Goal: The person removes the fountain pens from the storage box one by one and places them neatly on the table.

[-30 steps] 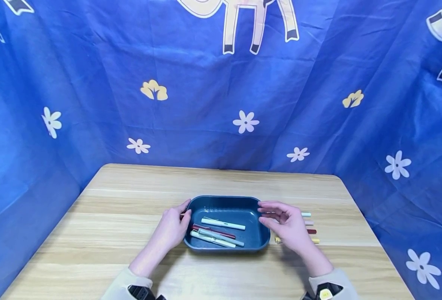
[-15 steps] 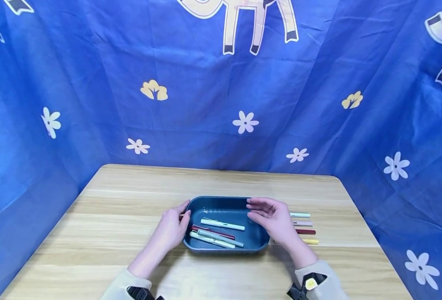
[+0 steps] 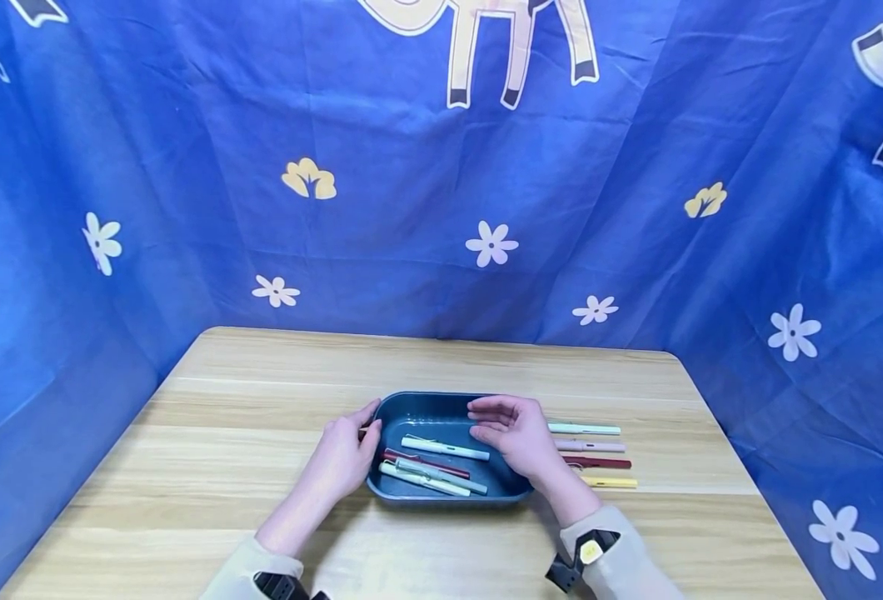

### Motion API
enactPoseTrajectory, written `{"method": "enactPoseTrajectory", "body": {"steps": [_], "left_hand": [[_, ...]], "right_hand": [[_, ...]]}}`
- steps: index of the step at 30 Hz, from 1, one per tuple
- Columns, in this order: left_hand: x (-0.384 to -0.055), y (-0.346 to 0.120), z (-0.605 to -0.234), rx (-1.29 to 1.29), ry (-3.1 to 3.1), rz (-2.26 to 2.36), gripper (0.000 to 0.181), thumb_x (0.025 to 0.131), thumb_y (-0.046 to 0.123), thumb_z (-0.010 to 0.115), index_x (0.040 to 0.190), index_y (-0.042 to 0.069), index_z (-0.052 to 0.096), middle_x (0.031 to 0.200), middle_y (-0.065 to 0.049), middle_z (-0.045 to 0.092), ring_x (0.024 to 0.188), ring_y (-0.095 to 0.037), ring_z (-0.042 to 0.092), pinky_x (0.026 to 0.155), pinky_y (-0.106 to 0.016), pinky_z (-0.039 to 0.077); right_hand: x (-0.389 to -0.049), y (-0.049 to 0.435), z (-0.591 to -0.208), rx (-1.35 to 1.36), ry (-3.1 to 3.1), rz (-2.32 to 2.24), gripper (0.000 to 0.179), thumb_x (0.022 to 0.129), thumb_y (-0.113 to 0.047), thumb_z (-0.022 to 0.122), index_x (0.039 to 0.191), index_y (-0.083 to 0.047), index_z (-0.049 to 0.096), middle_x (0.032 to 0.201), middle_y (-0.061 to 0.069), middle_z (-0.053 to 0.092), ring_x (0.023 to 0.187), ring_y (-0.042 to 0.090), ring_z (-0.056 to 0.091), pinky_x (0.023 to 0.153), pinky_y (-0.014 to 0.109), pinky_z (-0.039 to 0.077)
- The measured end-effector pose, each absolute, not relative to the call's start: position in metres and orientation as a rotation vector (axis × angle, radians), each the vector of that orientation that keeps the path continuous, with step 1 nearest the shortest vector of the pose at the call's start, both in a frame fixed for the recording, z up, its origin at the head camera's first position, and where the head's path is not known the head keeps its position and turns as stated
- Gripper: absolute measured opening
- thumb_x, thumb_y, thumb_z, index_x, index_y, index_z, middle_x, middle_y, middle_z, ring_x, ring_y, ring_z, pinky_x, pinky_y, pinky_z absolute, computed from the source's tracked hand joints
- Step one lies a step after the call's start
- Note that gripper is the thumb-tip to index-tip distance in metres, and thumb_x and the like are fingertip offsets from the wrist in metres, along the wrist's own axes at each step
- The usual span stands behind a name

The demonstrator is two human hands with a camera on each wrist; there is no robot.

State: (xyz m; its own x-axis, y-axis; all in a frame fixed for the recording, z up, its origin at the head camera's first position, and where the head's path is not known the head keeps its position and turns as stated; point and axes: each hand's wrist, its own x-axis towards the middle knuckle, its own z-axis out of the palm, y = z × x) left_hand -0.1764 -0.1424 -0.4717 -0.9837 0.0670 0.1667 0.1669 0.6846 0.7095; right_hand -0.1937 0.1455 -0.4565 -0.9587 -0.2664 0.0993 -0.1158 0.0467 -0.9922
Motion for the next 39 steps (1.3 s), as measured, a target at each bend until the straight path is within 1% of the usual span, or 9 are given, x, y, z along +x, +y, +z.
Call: {"method": "enactPoseTrajectory", "body": {"steps": [4,5,8,14,20,25,29,34,39], "left_hand": [[-0.176,-0.142,-0.471,-0.195,-2.761,-1.177,0.046,0.108,0.016,0.058,0.149,-0.006,0.055,0.14,-0.027,0.062,0.12,-0.033,0.067,0.099,-0.051,0.055],[-0.176,-0.142,-0.471,-0.196,-2.76,-1.175,0.046,0.108,0.016,0.058,0.149,-0.006,0.056,0.14,-0.027,0.062,0.117,-0.032,0.068,0.096,-0.05,0.056],[-0.176,-0.142,-0.471,-0.199,-2.758,-1.172,0.046,0.108,0.015,0.058,0.149,-0.006,0.056,0.139,-0.027,0.063,0.115,-0.031,0.068,0.093,-0.048,0.055],[-0.178,-0.143,-0.47,-0.199,-2.76,-1.177,0.046,0.108,0.015,0.057,0.149,-0.006,0.056,0.14,-0.026,0.062,0.121,-0.032,0.066,0.098,-0.051,0.055],[-0.179,-0.143,-0.47,-0.201,-2.764,-1.174,0.046,0.108,0.016,0.057,0.149,-0.006,0.055,0.14,-0.026,0.062,0.122,-0.032,0.066,0.099,-0.052,0.055],[-0.179,-0.143,-0.47,-0.198,-2.767,-1.169,0.046,0.108,0.016,0.057,0.15,-0.005,0.055,0.139,-0.026,0.063,0.12,-0.032,0.066,0.1,-0.052,0.054],[-0.179,-0.143,-0.47,-0.202,-2.766,-1.162,0.046,0.108,0.016,0.057,0.149,-0.006,0.055,0.139,-0.027,0.063,0.122,-0.032,0.066,0.101,-0.053,0.054],[-0.177,-0.144,-0.47,-0.197,-2.761,-1.169,0.046,0.108,0.015,0.058,0.149,-0.006,0.056,0.139,-0.027,0.063,0.123,-0.033,0.065,0.101,-0.053,0.054],[-0.176,-0.145,-0.47,-0.199,-2.761,-1.171,0.046,0.107,0.014,0.058,0.148,-0.006,0.056,0.138,-0.027,0.063,0.124,-0.035,0.065,0.102,-0.054,0.054]], "right_hand": [[-0.196,0.141,-0.46,-0.372,2.185,-2.019,0.036,0.09,0.015,0.074,0.126,0.011,0.069,0.125,0.03,0.07,0.118,0.047,0.067,0.093,0.032,0.059],[-0.196,0.14,-0.461,-0.369,2.185,-2.005,0.036,0.091,0.014,0.074,0.126,0.011,0.069,0.126,0.029,0.07,0.119,0.046,0.067,0.093,0.032,0.059],[-0.198,0.138,-0.463,-0.36,2.188,-1.96,0.036,0.091,0.013,0.074,0.126,0.01,0.07,0.126,0.028,0.07,0.12,0.044,0.067,0.092,0.033,0.06],[-0.201,0.134,-0.464,-0.37,2.266,-1.822,0.033,0.09,0.012,0.075,0.123,0.01,0.071,0.12,0.025,0.073,0.112,0.037,0.072,0.089,0.035,0.061],[-0.204,0.129,-0.466,-0.38,2.342,-1.72,0.031,0.086,0.015,0.076,0.116,0.011,0.072,0.109,0.024,0.075,0.101,0.033,0.075,0.086,0.036,0.063],[-0.205,0.126,-0.466,-0.385,2.446,-1.581,0.028,0.083,0.012,0.08,0.11,0.007,0.075,0.102,0.017,0.077,0.093,0.026,0.076,0.086,0.037,0.062],[-0.205,0.124,-0.467,-0.387,2.468,-1.515,0.028,0.081,0.011,0.083,0.108,0.007,0.076,0.099,0.016,0.078,0.09,0.022,0.075,0.085,0.038,0.062],[-0.205,0.122,-0.468,-0.393,2.471,-1.484,0.027,0.08,0.014,0.083,0.104,0.006,0.076,0.096,0.015,0.077,0.086,0.019,0.074,0.082,0.036,0.062],[-0.205,0.121,-0.47,-0.406,2.52,-1.412,0.023,0.078,0.013,0.085,0.098,0.005,0.077,0.089,0.012,0.077,0.077,0.014,0.071,0.076,0.031,0.061]]}}
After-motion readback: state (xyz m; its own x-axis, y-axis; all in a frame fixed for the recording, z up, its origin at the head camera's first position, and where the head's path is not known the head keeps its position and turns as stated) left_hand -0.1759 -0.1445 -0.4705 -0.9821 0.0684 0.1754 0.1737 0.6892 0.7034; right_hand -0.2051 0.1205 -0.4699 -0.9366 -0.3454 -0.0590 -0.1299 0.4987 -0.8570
